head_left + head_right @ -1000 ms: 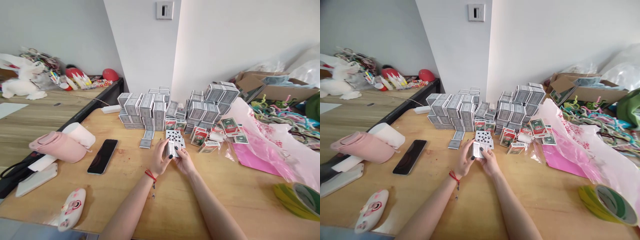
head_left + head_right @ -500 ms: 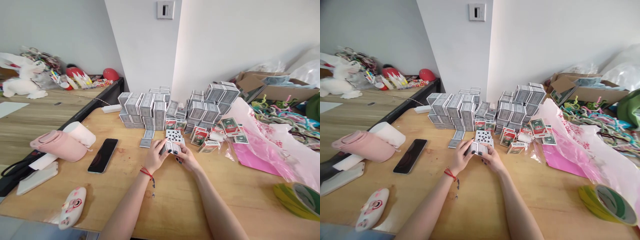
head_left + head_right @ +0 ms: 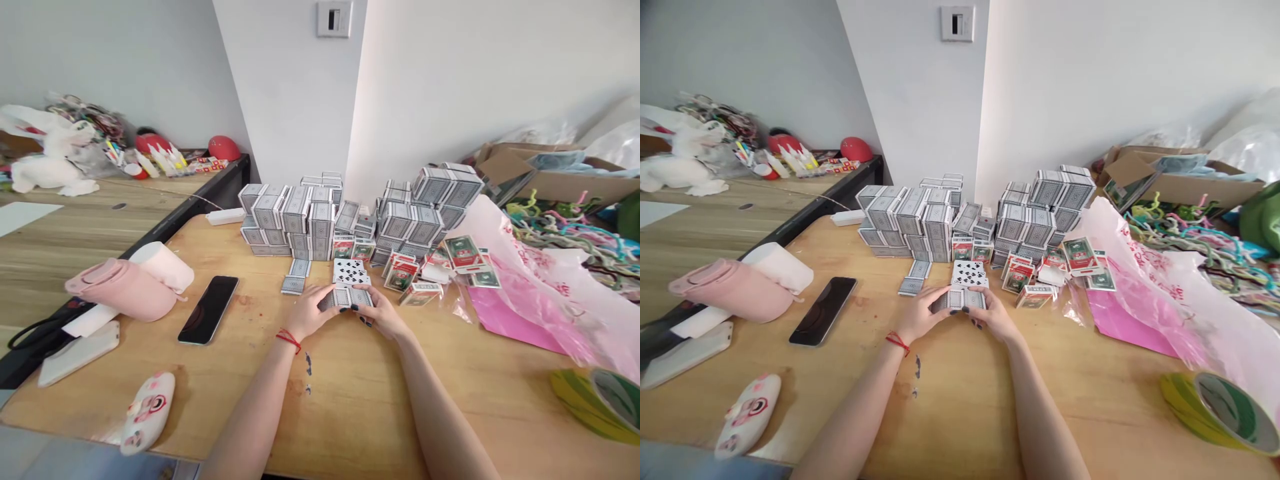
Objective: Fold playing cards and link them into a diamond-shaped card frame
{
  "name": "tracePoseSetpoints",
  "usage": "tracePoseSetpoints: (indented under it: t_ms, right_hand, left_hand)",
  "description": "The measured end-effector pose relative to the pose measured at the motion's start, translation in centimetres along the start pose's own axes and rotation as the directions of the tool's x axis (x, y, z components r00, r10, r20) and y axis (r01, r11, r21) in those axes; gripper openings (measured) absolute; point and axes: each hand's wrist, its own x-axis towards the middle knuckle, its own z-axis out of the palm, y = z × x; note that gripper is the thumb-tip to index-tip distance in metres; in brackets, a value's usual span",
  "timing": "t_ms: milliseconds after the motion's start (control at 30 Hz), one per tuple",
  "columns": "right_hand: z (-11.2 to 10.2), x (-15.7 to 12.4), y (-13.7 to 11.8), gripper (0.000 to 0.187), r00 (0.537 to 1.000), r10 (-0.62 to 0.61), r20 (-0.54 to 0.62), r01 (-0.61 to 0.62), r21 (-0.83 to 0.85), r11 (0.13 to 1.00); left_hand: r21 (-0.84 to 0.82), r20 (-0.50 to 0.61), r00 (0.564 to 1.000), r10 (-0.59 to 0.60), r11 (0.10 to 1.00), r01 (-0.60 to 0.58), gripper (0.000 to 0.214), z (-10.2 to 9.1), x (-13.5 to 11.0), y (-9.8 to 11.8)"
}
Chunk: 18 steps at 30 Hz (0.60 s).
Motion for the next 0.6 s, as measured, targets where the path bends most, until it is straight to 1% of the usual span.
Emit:
tracePoseSetpoints:
  t_ms: [100, 267, 500, 600]
  right_hand:
    - [-0.53, 0.05, 0.1, 0.055, 1.0, 0.02, 0.02, -0.02, 0.01, 1.0]
    - [-0.84, 0.0, 0.08, 0.06, 0.996, 0.051, 0.073, -0.053, 0.021, 0.998]
    - [-0.74, -0.08, 0.1, 0.057, 0.993, 0.063, 0.095, -0.06, -0.039, 0.997]
    - [-0.66, -0.12, -0.01, 0.056, 0.992, 0.06, 0.113, -0.054, -0.058, 0.997]
  left_hand:
    - [0.021, -0.007, 1.0, -0.018, 1.0, 0.019, 0.048, 0.1, 0.02, 0.01]
    - [0.018, 0.002, 1.0, 0.005, 1.0, -0.005, 0.044, 0.27, 0.09, -0.09]
    - [0.011, 0.04, 0.999, 0.025, 1.0, -0.025, 0.044, 0.27, 0.22, -0.42]
    - [-0.003, 0.037, 0.999, 0.034, 0.999, -0.034, 0.044, 0.3, 0.19, -0.47]
